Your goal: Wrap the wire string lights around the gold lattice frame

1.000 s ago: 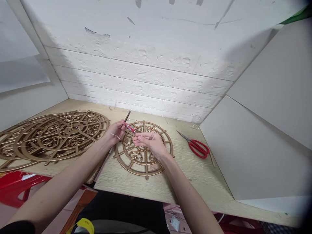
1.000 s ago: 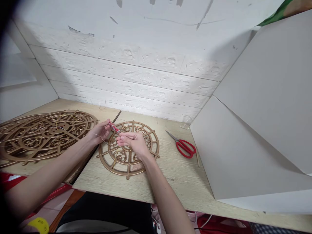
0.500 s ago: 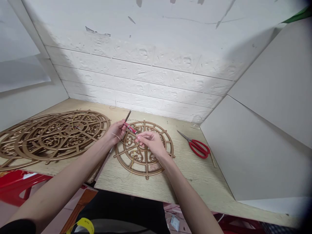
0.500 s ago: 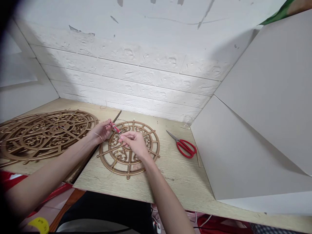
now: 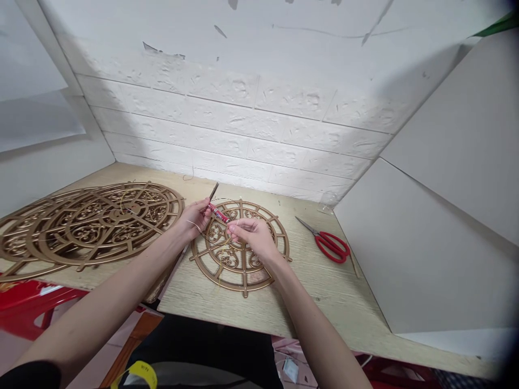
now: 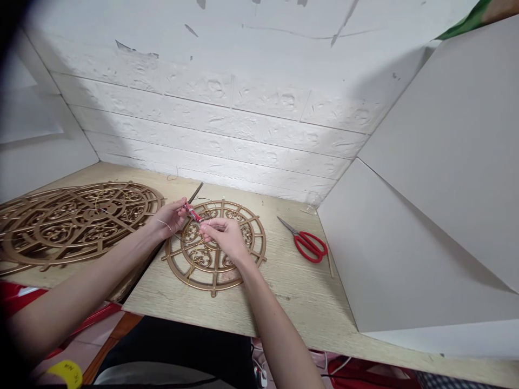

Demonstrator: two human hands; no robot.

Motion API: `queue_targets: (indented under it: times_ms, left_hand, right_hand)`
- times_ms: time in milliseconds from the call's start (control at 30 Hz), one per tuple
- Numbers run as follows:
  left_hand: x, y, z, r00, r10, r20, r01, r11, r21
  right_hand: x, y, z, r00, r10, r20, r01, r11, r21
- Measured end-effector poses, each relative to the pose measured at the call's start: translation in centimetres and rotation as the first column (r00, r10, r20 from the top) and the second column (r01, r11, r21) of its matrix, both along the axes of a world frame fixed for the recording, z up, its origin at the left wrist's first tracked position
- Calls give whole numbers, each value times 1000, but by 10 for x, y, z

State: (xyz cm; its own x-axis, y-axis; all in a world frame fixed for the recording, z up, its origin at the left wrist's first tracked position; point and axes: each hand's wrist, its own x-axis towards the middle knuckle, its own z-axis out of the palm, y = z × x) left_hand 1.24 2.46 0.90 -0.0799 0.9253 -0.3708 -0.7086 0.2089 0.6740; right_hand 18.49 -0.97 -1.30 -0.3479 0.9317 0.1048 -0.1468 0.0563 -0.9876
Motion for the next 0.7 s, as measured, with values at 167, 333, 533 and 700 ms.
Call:
queue_targets:
  times_ms: [167,333,533,700]
  left_hand:
    - [-2,1,-1,1000,6,17,-6,1000,-2]
    - [-3,1,-1,1000,11,28,-11,1000,-4]
    - [-2,0,0,1000,11,20,-11,1000,15]
    - [-2,0,2,998,20,52,-19,1000,-22]
  right_hand:
    - [2,0,2,996,53,-78,-58,996,-63]
    - [4,1,1,992,34,-125,-50,991,-123]
    - [3,2,-2,982,-44,-183,-2,970,-243]
    - [6,4,-2,981,-73,-179,18,956,-292]
